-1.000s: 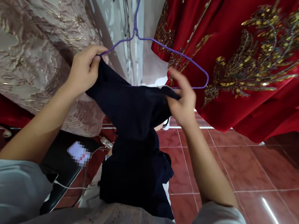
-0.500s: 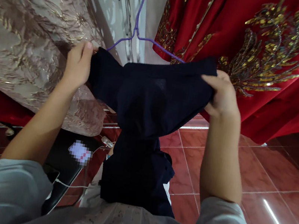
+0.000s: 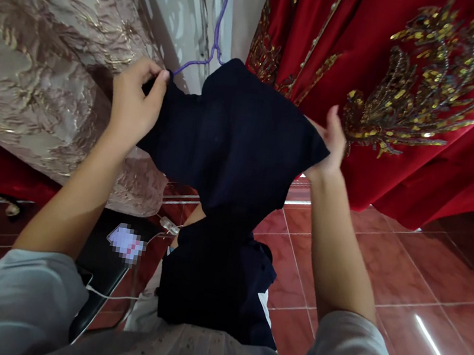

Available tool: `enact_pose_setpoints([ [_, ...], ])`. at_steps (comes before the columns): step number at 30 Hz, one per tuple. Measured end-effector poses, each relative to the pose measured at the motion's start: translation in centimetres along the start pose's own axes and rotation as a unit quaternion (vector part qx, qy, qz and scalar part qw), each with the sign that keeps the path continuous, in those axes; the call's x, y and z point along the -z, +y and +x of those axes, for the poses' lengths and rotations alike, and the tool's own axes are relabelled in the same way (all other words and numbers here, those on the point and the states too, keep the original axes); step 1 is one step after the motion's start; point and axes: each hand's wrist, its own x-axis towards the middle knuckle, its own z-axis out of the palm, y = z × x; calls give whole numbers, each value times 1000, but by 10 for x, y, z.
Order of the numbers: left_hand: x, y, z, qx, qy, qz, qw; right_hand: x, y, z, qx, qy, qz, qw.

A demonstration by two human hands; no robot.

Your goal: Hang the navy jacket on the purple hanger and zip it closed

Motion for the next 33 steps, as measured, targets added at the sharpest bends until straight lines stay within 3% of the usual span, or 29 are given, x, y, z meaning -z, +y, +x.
enact_pose_setpoints([
  [2, -8, 5, 2, -38, -15, 24, 999, 8, -12, 3, -111, -135, 82, 981],
  [4, -16, 17, 0, -80, -41, 14, 996, 14, -32, 3, -209, -198, 161, 944],
  [6, -20, 32, -4, -124, -75, -24, 989, 17, -53, 1, -225, -151, 205, 940],
  [9, -17, 47, -14, -173, -85, -72, 979, 15, -74, -7, -187, -64, 255, 947],
  [12, -8, 48, -22, -193, -85, -83, 974, 7, -82, -12, -175, -39, 289, 940],
  [17, 3, 45, -39, -105, -94, -89, 986, -2, -100, -15, -173, 22, 347, 922],
  [23, 4, 65, -63, 8, -175, -130, 976, -6, -134, -59, -220, -89, 316, 918],
  [26, 2, 74, -71, 35, -213, -123, 969, -6, -137, -71, -229, -32, 320, 919],
  [28, 1, 78, -74, 44, -214, -124, 968, -2, -136, -74, -198, -12, 312, 929],
  [29, 2, 79, -76, 51, -207, -133, 968, 0, -137, -76, -165, -43, 295, 940],
  [31, 4, 81, -79, 74, -178, -166, 967, 3, -138, -82, -65, -179, 236, 953],
  [33, 7, 83, -83, 123, -145, -205, 960, 0, -139, -90, 49, -340, 174, 923],
])
